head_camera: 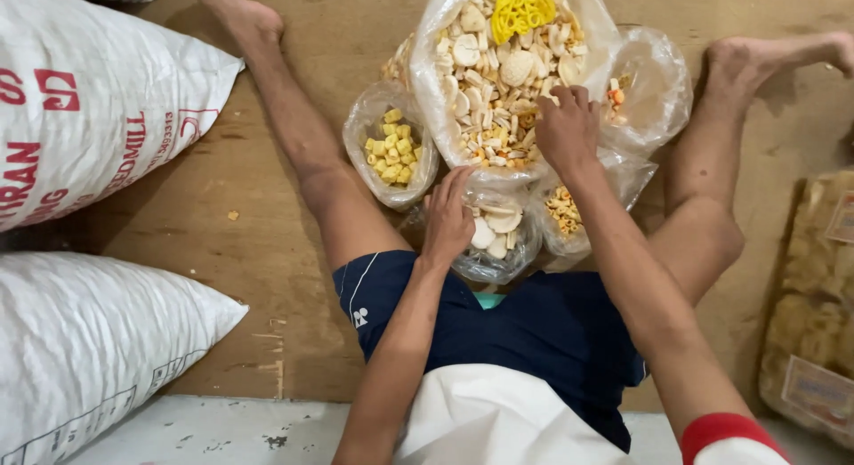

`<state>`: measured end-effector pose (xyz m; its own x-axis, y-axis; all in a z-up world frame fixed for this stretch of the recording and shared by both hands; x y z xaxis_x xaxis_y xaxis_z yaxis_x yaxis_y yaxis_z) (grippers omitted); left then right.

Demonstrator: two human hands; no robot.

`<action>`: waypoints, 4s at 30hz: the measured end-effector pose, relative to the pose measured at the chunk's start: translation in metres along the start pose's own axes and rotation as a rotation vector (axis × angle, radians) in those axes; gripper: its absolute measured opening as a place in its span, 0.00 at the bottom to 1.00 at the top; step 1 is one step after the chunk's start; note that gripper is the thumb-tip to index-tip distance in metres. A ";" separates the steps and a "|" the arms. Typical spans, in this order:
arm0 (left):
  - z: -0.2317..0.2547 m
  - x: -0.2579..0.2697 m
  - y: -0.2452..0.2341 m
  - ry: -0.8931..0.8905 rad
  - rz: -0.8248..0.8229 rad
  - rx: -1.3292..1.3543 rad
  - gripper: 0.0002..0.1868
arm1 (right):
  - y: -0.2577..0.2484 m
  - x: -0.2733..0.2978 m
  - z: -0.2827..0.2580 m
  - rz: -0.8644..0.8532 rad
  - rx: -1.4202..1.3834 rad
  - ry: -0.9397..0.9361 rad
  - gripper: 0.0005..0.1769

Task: Sorting various types of snacks from a large central bag into smaller categorized plastic bags.

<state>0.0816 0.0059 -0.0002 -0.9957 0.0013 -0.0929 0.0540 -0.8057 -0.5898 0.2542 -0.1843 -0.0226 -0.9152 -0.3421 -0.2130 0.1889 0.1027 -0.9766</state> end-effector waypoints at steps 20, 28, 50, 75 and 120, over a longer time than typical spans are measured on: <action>0.004 -0.005 0.006 -0.006 0.028 0.002 0.39 | -0.092 0.067 0.063 -0.765 -0.316 0.392 0.21; 0.008 -0.005 0.003 -0.052 -0.017 0.005 0.36 | -0.082 0.107 0.088 -1.091 -0.114 0.391 0.09; 0.004 -0.001 0.008 -0.061 0.013 -0.022 0.39 | 0.038 0.017 -0.008 -0.408 0.118 -0.031 0.15; 0.009 -0.003 0.007 -0.043 0.077 -0.062 0.39 | 0.035 0.009 0.002 -0.645 -0.128 0.123 0.14; -0.018 -0.004 0.019 -0.203 0.065 0.654 0.40 | -0.013 0.045 -0.002 -0.154 0.196 -0.136 0.12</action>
<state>0.0883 0.0013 -0.0251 -0.9898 -0.1188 0.0783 0.1209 -0.9924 0.0228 0.2100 -0.1990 -0.0195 -0.8849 -0.4629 -0.0509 0.1289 -0.1384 -0.9820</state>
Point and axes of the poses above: each hand's wrist, its own x-axis away from the middle knuckle, its own y-axis out of the palm, z = x × y, the point moved 9 cm from there along -x, towards the middle knuckle, and after that the axes turned 3 degrees about y, right-handed, at the moved point
